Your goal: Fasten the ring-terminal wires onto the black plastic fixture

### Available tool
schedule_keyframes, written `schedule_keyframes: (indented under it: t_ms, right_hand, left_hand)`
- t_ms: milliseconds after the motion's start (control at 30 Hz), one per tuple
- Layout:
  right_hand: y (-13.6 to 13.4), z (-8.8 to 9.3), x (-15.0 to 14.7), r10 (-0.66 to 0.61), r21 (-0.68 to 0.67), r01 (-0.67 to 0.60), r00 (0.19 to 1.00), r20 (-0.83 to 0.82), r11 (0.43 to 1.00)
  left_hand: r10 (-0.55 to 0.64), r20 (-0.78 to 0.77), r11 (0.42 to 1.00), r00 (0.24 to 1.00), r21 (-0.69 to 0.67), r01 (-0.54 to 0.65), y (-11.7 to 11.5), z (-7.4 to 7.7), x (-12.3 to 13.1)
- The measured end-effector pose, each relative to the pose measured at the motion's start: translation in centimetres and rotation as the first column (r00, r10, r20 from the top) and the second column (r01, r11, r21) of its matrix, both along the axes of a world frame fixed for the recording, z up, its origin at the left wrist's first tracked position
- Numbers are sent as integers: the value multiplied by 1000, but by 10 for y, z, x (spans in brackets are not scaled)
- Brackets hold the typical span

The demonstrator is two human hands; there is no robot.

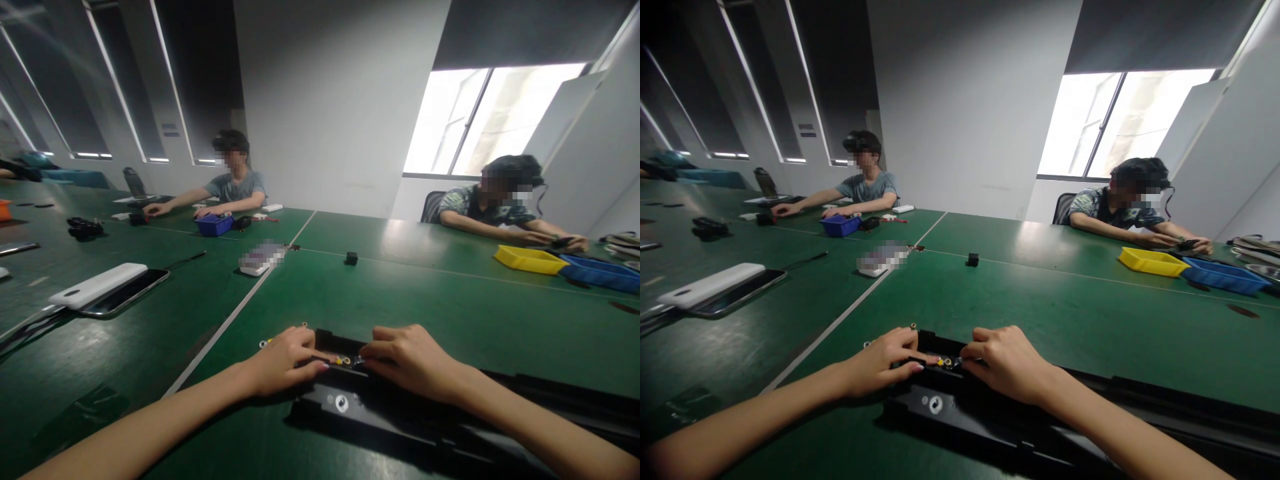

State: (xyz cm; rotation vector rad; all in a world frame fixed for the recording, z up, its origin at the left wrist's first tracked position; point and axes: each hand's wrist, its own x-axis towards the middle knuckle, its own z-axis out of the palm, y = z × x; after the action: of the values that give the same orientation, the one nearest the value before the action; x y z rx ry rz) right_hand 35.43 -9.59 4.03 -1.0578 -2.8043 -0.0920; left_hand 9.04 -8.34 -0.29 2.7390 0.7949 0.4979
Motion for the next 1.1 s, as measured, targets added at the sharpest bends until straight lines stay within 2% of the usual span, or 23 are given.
schedule_keyframes:
  t_ms: [700, 1100]
  right_hand:
    - [-4, 7, -1, 41, -43, -41, 999, -10, 998]
    - [-1, 6, -1, 14, -69, -14, 1000, -1, 998]
  left_hand:
    - [3, -26, 1000, 1000, -7, -3, 0, 1, 0]
    - [10, -32, 1000, 999, -7, -11, 0, 0, 0]
